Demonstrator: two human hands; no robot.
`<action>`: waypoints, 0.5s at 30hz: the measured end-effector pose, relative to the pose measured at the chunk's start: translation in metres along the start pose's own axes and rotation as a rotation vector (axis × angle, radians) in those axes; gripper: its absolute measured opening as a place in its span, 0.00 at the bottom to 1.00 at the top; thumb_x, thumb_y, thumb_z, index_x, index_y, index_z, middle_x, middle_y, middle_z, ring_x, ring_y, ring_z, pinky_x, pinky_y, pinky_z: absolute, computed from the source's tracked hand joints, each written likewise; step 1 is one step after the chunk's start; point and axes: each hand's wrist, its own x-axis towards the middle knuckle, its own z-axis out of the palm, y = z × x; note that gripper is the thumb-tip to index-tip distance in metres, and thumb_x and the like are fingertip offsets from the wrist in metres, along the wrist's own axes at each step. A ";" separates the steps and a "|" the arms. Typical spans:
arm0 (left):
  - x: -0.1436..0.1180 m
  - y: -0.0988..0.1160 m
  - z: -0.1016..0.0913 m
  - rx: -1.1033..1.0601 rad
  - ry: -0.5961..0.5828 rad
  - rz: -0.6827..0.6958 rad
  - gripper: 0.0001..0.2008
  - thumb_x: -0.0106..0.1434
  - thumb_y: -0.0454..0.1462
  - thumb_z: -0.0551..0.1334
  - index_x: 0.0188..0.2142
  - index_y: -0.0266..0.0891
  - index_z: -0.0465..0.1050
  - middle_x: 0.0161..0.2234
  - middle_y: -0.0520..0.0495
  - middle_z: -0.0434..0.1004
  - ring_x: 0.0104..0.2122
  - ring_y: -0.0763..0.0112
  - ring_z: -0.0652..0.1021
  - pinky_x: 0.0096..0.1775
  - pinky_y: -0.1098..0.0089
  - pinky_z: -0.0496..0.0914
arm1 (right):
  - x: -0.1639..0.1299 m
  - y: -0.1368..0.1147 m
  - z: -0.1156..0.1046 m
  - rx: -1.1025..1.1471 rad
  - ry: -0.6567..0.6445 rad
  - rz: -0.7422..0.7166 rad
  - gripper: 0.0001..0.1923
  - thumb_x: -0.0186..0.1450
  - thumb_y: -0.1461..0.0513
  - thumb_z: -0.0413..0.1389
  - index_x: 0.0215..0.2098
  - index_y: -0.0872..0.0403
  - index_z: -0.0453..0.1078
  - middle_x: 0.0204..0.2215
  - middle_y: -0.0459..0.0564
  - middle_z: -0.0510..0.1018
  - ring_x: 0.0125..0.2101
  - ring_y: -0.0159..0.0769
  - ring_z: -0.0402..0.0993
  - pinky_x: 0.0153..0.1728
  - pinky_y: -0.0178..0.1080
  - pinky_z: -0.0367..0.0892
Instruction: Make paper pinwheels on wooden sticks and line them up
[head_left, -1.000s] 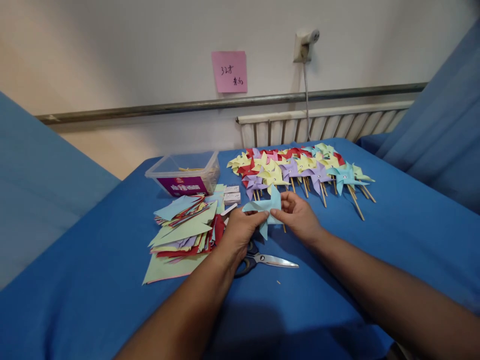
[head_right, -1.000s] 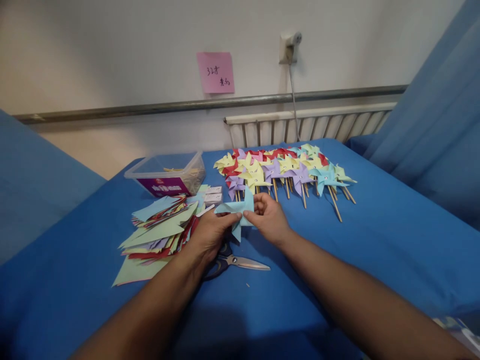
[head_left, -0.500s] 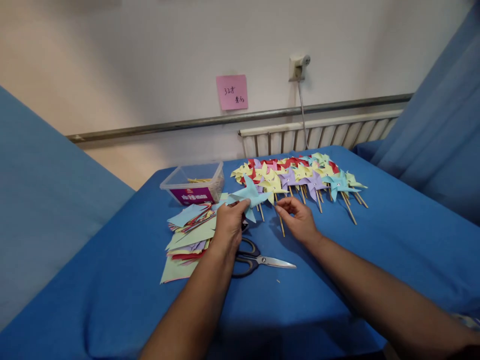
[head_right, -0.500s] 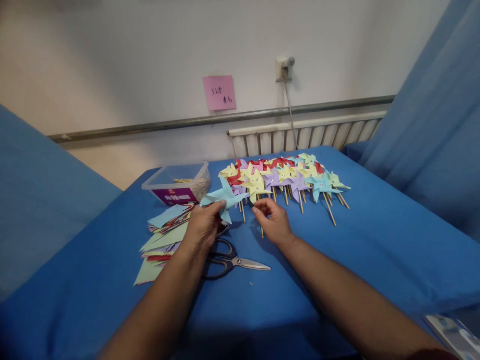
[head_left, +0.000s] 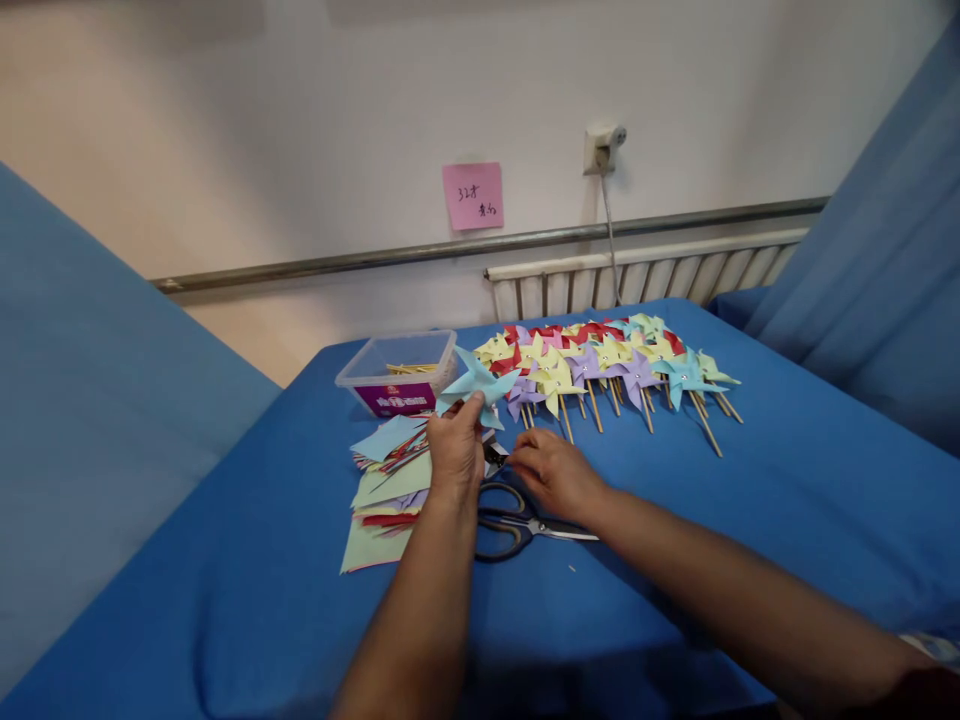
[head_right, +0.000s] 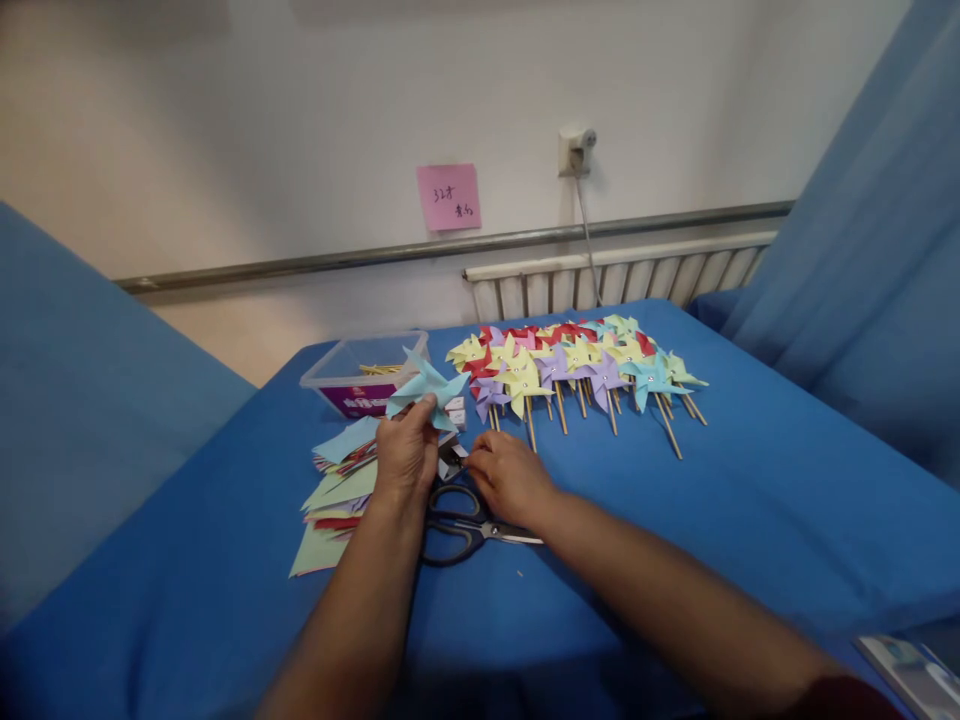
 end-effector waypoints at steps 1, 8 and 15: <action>0.000 -0.001 0.000 -0.001 -0.003 0.004 0.17 0.39 0.32 0.73 0.31 0.34 0.77 0.28 0.49 0.81 0.29 0.71 0.79 0.37 0.71 0.72 | 0.007 -0.006 0.003 -0.085 -0.051 0.024 0.12 0.65 0.64 0.52 0.41 0.51 0.77 0.39 0.54 0.77 0.40 0.41 0.73 0.41 0.41 0.68; 0.007 -0.009 -0.004 -0.033 0.032 0.004 0.17 0.37 0.33 0.74 0.30 0.34 0.78 0.26 0.49 0.80 0.28 0.68 0.79 0.36 0.69 0.72 | 0.048 -0.030 0.013 -0.416 -0.332 0.195 0.14 0.65 0.66 0.48 0.41 0.56 0.76 0.42 0.59 0.78 0.41 0.44 0.76 0.40 0.40 0.67; 0.006 -0.011 -0.004 -0.055 0.000 -0.009 0.19 0.37 0.34 0.74 0.33 0.35 0.78 0.30 0.47 0.82 0.30 0.67 0.80 0.39 0.67 0.73 | 0.060 -0.034 0.021 -0.436 -0.441 0.266 0.18 0.64 0.68 0.48 0.48 0.57 0.72 0.45 0.60 0.79 0.42 0.46 0.78 0.39 0.42 0.70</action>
